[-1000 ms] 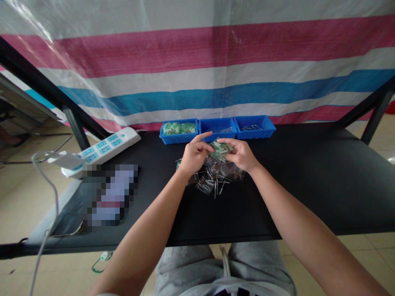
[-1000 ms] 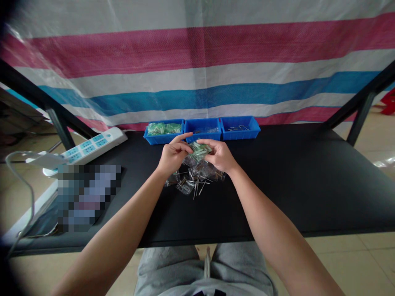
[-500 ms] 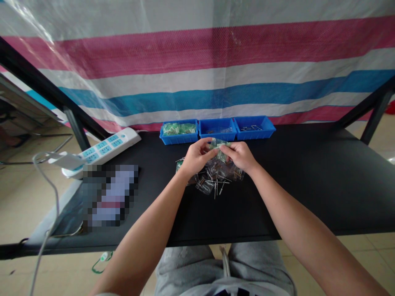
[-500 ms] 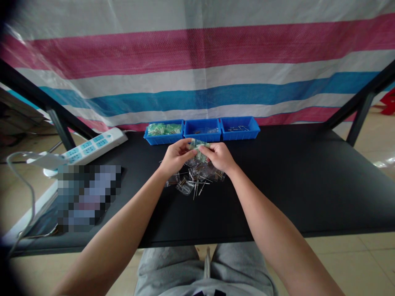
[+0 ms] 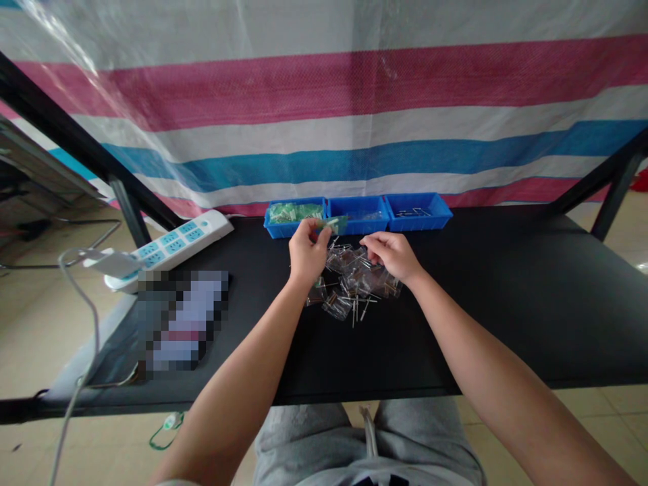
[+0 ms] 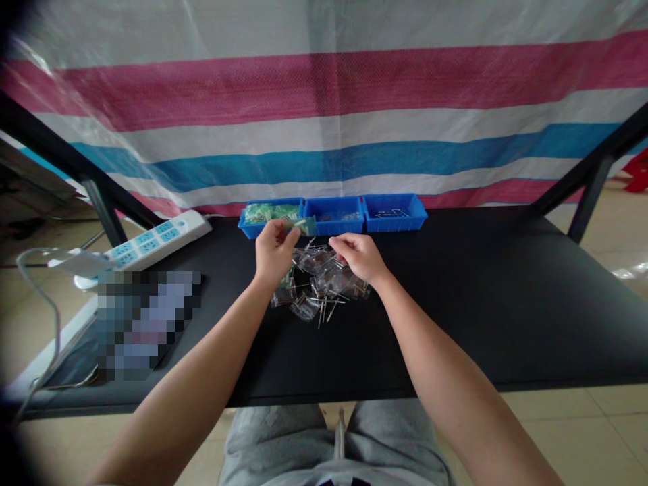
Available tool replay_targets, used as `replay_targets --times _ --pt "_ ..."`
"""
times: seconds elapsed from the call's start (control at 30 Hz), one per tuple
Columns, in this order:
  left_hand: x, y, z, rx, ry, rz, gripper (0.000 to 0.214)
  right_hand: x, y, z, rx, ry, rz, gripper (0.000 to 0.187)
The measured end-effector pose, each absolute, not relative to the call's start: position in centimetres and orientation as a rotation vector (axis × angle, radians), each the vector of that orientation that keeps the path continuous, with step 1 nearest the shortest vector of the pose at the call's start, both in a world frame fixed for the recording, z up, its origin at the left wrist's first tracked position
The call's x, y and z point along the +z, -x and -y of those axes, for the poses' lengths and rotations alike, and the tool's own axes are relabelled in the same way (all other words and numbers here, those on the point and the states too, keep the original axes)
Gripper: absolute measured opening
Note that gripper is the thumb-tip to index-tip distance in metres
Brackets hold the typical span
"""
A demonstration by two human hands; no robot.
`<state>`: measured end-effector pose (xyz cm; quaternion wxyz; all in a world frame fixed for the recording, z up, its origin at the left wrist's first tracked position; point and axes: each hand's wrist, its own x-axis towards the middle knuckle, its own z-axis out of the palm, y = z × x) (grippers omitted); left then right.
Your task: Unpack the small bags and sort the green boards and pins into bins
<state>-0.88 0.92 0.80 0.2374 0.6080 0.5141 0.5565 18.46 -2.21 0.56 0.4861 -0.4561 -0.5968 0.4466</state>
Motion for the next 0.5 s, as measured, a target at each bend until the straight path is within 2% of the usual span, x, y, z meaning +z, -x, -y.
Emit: replay_targets --times 0.23,0.5 --pt "1.0 4.0 -2.4 1.930 -1.711 -1.739 0.011 0.5 -18.6 2.2 1.089 1.111 1.474 0.046" --pt "-0.4 4.8 -3.5 1.938 -1.898 -1.741 0.016 0.6 -18.5 2.5 1.085 1.116 1.537 0.045"
